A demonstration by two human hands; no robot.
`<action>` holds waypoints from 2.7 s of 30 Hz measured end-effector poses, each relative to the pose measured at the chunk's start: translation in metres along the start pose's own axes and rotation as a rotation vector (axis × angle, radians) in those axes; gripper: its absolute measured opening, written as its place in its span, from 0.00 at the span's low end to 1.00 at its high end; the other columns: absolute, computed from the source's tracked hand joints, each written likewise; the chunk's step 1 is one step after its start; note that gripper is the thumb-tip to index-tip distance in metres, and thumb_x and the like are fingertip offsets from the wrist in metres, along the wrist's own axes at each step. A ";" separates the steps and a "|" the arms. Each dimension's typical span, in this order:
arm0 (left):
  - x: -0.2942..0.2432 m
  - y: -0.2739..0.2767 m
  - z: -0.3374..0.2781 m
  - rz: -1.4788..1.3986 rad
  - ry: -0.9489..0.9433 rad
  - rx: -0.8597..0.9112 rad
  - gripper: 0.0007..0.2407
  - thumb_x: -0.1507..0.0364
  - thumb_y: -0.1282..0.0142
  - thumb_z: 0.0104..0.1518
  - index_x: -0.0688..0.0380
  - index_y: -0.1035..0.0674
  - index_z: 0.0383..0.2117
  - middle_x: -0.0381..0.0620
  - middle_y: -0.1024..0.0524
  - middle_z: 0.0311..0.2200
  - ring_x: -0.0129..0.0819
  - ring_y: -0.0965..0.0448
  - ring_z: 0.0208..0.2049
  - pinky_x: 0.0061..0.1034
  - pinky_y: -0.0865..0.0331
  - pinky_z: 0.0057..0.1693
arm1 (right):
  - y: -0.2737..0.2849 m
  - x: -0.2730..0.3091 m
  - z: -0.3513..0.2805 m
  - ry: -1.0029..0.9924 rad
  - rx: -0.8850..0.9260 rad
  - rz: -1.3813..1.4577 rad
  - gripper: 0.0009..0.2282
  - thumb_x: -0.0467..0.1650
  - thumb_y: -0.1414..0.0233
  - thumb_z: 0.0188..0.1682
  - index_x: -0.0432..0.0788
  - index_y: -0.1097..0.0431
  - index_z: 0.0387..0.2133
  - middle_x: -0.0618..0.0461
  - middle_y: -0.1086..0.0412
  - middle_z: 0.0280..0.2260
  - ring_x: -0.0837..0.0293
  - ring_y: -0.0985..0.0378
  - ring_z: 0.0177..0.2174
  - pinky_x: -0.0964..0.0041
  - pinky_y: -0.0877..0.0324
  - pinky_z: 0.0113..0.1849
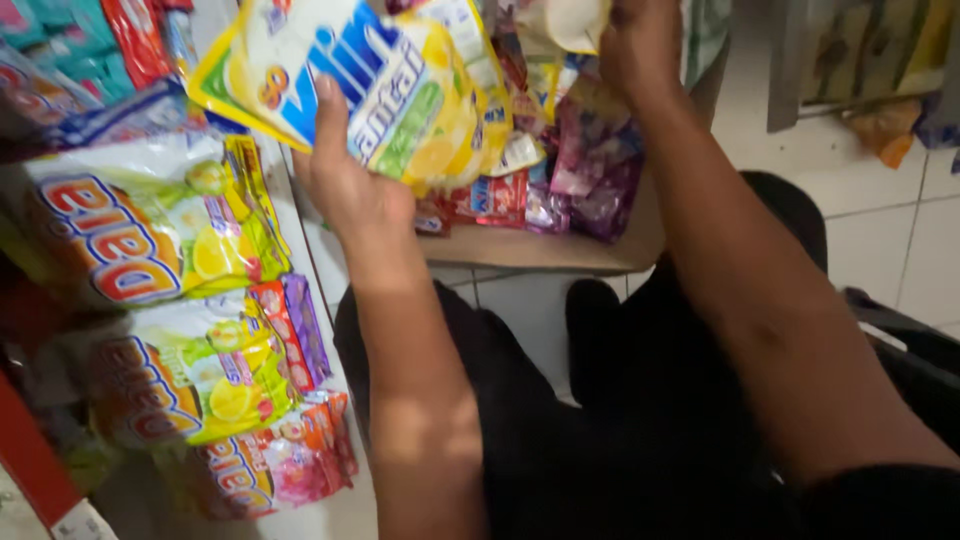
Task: The person cleans merchandise with a cloth, scans items with a handheld scanner, and organizes them on retail shelves.
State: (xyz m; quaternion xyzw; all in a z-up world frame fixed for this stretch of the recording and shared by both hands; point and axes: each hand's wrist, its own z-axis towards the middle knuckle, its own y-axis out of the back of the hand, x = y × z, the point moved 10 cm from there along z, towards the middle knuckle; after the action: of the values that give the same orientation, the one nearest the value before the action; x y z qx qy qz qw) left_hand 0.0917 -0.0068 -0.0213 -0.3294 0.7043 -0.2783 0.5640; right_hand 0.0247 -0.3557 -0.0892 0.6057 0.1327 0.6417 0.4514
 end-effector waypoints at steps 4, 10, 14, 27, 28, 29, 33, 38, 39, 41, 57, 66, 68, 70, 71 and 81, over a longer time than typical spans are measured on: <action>0.003 0.009 0.002 -0.002 0.067 -0.042 0.18 0.77 0.45 0.65 0.77 0.31 0.59 0.62 0.23 0.51 0.50 0.18 0.50 0.47 0.23 0.60 | -0.006 -0.059 -0.026 -0.676 0.123 0.007 0.10 0.31 0.51 0.50 0.46 0.25 0.42 0.42 0.23 0.39 0.46 0.17 0.38 0.55 0.23 0.42; 0.002 0.008 0.005 -0.011 0.038 0.019 0.19 0.77 0.45 0.65 0.73 0.33 0.60 0.60 0.24 0.53 0.49 0.19 0.53 0.48 0.24 0.62 | -0.090 -0.071 -0.044 -0.296 0.413 -0.392 0.19 0.39 0.38 0.41 0.45 0.23 0.44 0.32 0.28 0.48 0.35 0.25 0.46 0.44 0.30 0.47; 0.006 0.009 0.004 0.009 0.053 0.004 0.19 0.77 0.45 0.66 0.75 0.32 0.61 0.61 0.24 0.54 0.51 0.20 0.53 0.49 0.25 0.63 | -0.158 -0.068 -0.107 -0.429 0.624 -0.252 0.17 0.38 0.43 0.42 0.46 0.24 0.44 0.38 0.23 0.42 0.39 0.20 0.41 0.46 0.27 0.43; 0.012 -0.005 0.011 0.106 0.068 -0.005 0.20 0.77 0.46 0.65 0.73 0.33 0.61 0.60 0.25 0.54 0.49 0.20 0.53 0.47 0.25 0.62 | -0.096 -0.095 -0.044 -0.451 0.085 0.061 0.21 0.41 0.41 0.42 0.41 0.29 0.44 0.41 0.23 0.34 0.42 0.17 0.32 0.48 0.24 0.34; 0.008 -0.008 0.015 0.102 0.056 -0.002 0.20 0.77 0.46 0.64 0.72 0.33 0.61 0.59 0.25 0.54 0.48 0.20 0.53 0.46 0.25 0.62 | -0.090 -0.118 -0.035 -0.591 0.007 0.081 0.30 0.42 0.35 0.35 0.37 0.34 0.47 0.40 0.24 0.33 0.42 0.17 0.29 0.48 0.24 0.32; 0.009 -0.007 0.008 0.118 0.066 -0.012 0.19 0.77 0.46 0.65 0.74 0.33 0.60 0.60 0.25 0.53 0.49 0.19 0.52 0.47 0.24 0.62 | -0.105 -0.129 -0.049 -0.665 0.185 -0.011 0.29 0.44 0.35 0.39 0.36 0.32 0.47 0.39 0.24 0.36 0.43 0.18 0.34 0.49 0.25 0.37; 0.007 -0.018 0.005 0.138 0.065 -0.010 0.19 0.77 0.47 0.63 0.73 0.32 0.60 0.60 0.24 0.53 0.49 0.18 0.52 0.46 0.24 0.61 | -0.124 -0.106 -0.076 -0.564 0.170 -0.117 0.24 0.40 0.40 0.50 0.40 0.31 0.56 0.37 0.27 0.48 0.43 0.23 0.49 0.53 0.28 0.51; 0.012 -0.015 -0.003 0.123 0.090 -0.011 0.19 0.78 0.46 0.65 0.74 0.32 0.60 0.61 0.24 0.53 0.50 0.19 0.52 0.48 0.24 0.61 | -0.153 -0.025 -0.090 -0.112 0.113 0.260 0.27 0.30 0.42 0.50 0.40 0.37 0.64 0.36 0.35 0.61 0.40 0.33 0.60 0.51 0.35 0.60; 0.014 -0.019 -0.001 0.116 0.092 0.000 0.19 0.77 0.46 0.64 0.73 0.32 0.60 0.60 0.24 0.52 0.50 0.19 0.52 0.47 0.24 0.60 | -0.163 -0.021 -0.082 -0.097 0.216 0.356 0.29 0.29 0.41 0.48 0.39 0.38 0.64 0.32 0.38 0.61 0.36 0.36 0.59 0.47 0.36 0.58; 0.019 -0.020 0.001 0.116 0.101 0.011 0.19 0.77 0.46 0.63 0.72 0.32 0.60 0.59 0.24 0.52 0.50 0.19 0.52 0.48 0.23 0.60 | -0.164 -0.039 -0.076 -0.236 0.255 0.391 0.26 0.31 0.41 0.49 0.41 0.35 0.62 0.33 0.34 0.58 0.37 0.31 0.56 0.48 0.33 0.55; -0.006 -0.015 -0.011 0.153 0.054 0.032 0.20 0.77 0.46 0.65 0.69 0.34 0.62 0.58 0.25 0.55 0.48 0.20 0.54 0.46 0.25 0.63 | -0.138 -0.027 -0.079 -0.144 -0.071 0.054 0.09 0.26 0.46 0.41 0.45 0.20 0.34 0.46 0.25 0.42 0.45 0.22 0.42 0.54 0.27 0.44; 0.002 -0.008 -0.015 0.243 0.058 -0.007 0.19 0.78 0.44 0.64 0.71 0.32 0.60 0.60 0.23 0.52 0.49 0.18 0.50 0.46 0.23 0.59 | -0.154 -0.028 -0.070 -0.287 0.195 0.416 0.07 0.27 0.46 0.44 0.40 0.22 0.32 0.48 0.22 0.32 0.55 0.18 0.32 0.59 0.25 0.36; 0.005 -0.005 -0.010 0.299 0.028 -0.018 0.19 0.80 0.44 0.62 0.70 0.32 0.59 0.59 0.23 0.51 0.48 0.17 0.48 0.45 0.22 0.58 | -0.158 -0.076 -0.064 -0.500 0.129 0.569 0.07 0.30 0.48 0.49 0.38 0.25 0.31 0.47 0.22 0.30 0.55 0.18 0.29 0.60 0.23 0.34; 0.003 0.005 -0.008 0.368 -0.008 -0.041 0.19 0.83 0.43 0.60 0.69 0.31 0.58 0.57 0.23 0.52 0.44 0.17 0.49 0.41 0.22 0.58 | -0.171 -0.113 -0.064 -0.666 0.046 0.661 0.08 0.31 0.48 0.51 0.37 0.27 0.33 0.46 0.22 0.29 0.55 0.19 0.29 0.59 0.23 0.33; 0.007 0.013 -0.007 0.430 0.018 -0.061 0.18 0.83 0.43 0.60 0.69 0.30 0.57 0.56 0.22 0.51 0.43 0.17 0.47 0.40 0.22 0.56 | -0.171 -0.130 -0.068 -0.732 -0.016 0.664 0.08 0.31 0.48 0.50 0.38 0.28 0.35 0.46 0.23 0.29 0.53 0.19 0.29 0.58 0.24 0.33; 0.044 0.007 0.031 1.052 -0.100 0.132 0.12 0.80 0.43 0.62 0.68 0.22 0.52 0.52 0.17 0.46 0.38 0.16 0.46 0.30 0.24 0.54 | -0.143 -0.146 -0.023 -0.338 0.078 -0.097 0.40 0.38 0.28 0.24 0.40 0.31 0.56 0.28 0.33 0.47 0.33 0.29 0.44 0.43 0.27 0.40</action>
State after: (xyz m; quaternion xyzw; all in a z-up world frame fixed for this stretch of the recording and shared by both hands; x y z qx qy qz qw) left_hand 0.1142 -0.0370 -0.0600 0.0916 0.7275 0.0146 0.6798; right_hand 0.0435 -0.3748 -0.2931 0.7148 0.1087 0.5027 0.4739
